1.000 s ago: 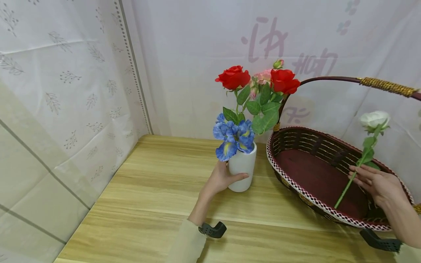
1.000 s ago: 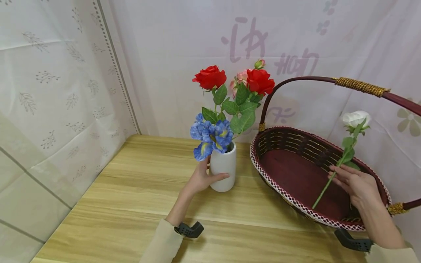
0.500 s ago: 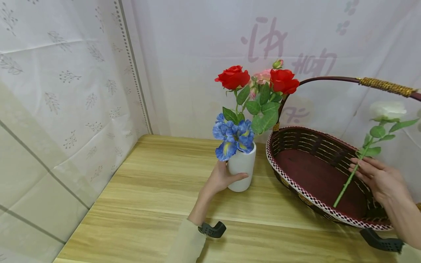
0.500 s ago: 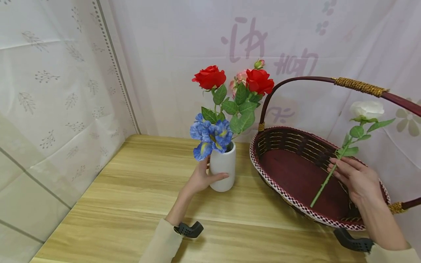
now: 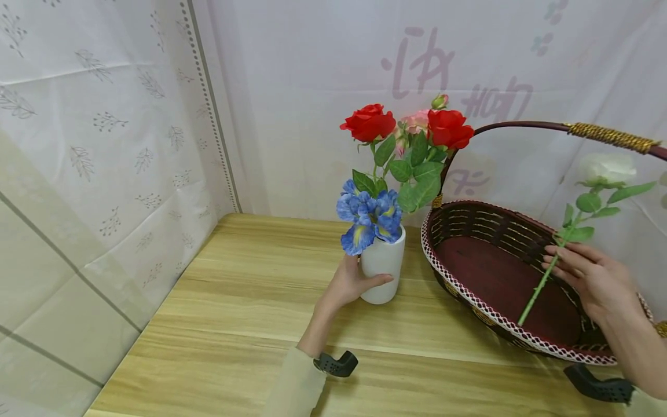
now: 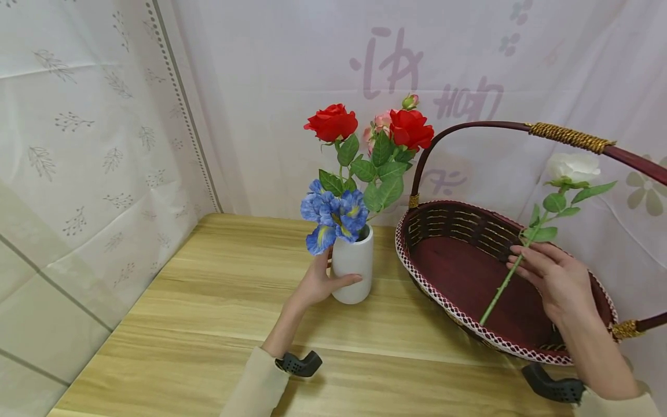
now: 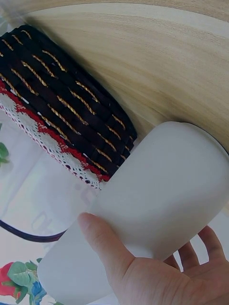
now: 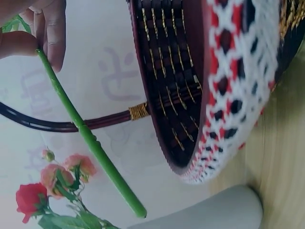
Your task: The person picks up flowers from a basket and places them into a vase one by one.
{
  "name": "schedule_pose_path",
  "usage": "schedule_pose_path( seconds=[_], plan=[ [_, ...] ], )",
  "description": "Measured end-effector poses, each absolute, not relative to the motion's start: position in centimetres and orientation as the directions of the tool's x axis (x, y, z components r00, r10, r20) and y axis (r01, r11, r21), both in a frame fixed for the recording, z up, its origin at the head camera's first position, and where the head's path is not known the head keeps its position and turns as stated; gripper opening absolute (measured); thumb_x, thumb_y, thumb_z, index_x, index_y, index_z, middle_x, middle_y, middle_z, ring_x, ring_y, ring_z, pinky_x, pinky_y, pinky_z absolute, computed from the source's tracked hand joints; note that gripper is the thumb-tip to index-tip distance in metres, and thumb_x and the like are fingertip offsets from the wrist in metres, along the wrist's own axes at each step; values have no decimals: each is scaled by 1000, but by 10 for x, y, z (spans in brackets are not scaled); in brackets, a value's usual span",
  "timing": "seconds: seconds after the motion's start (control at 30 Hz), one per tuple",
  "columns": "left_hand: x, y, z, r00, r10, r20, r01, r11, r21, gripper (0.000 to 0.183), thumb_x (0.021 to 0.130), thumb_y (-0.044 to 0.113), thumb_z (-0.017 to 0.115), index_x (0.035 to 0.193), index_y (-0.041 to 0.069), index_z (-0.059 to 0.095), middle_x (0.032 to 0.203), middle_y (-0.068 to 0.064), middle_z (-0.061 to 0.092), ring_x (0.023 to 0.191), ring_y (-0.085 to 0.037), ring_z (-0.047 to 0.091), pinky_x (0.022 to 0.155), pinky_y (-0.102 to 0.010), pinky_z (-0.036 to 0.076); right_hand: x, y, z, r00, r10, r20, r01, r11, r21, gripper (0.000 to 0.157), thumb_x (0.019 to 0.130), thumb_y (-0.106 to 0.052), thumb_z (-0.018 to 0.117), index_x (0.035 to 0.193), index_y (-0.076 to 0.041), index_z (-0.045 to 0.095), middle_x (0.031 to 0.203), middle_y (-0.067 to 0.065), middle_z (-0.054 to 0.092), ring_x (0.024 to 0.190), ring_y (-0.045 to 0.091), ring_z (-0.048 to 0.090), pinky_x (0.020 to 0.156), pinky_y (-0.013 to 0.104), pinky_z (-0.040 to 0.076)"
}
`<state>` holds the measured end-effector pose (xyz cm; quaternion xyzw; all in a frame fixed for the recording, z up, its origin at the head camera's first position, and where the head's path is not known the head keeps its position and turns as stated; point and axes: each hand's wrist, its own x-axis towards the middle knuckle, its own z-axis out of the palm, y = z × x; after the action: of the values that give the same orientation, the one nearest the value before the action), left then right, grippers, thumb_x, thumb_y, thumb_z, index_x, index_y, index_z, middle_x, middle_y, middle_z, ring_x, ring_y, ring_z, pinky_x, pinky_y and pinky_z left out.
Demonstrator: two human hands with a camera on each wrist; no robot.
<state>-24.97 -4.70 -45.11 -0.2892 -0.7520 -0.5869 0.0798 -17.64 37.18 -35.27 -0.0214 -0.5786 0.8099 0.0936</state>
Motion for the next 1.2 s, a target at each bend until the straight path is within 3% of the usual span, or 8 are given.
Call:
schedule_pose_path(
  seconds=[0.17,0.27,0.47,0.73,1.03,1.2],
  plan=[
    [-248,-47,-449,-816,344,464,532,135,836,104,80,21,88,158,36,20,153,7,40,136,-15,44,110,-44,40,-173,360,-347,-982,131,136,-172,-328,-929,12,98,5,61,107,-3,62,92,9,76,78,21,75,71,27,60],
    [-249,-47,-449,-812,344,471,538,131,832,105,80,20,89,158,35,21,153,7,41,136,-15,45,109,-44,41,-172,352,-346,-984,73,162,-177,-355,-918,15,99,9,55,103,0,66,94,12,76,79,24,75,72,30,60],
    [-249,-47,-448,-792,343,506,576,140,806,104,79,19,89,158,30,23,149,3,44,132,-19,49,107,-46,43,-172,336,-346,-982,3,188,-176,-363,-915,17,100,12,51,107,2,62,98,15,76,82,27,75,75,32,60],
    [-250,-46,-447,-795,335,506,576,154,803,112,76,18,92,159,34,19,151,5,42,134,-16,46,107,-45,43,-173,321,-352,-983,-46,180,-156,-321,-934,12,101,9,53,109,1,57,102,13,76,87,27,75,78,33,59],
    [-234,-48,-428,-795,338,504,567,121,814,97,79,6,88,156,14,29,146,-9,49,129,-26,52,105,-47,45,-175,298,-357,-974,-92,205,-168,-310,-936,11,101,7,54,111,1,55,101,13,76,86,27,75,77,33,60],
    [-227,-49,-417,-795,346,498,565,122,816,95,79,5,87,155,10,30,145,-10,49,128,-26,53,105,-46,46,-174,280,-357,-968,-106,226,-195,-248,-949,10,102,4,54,112,0,55,100,10,76,85,24,75,76,32,60]
  ],
)
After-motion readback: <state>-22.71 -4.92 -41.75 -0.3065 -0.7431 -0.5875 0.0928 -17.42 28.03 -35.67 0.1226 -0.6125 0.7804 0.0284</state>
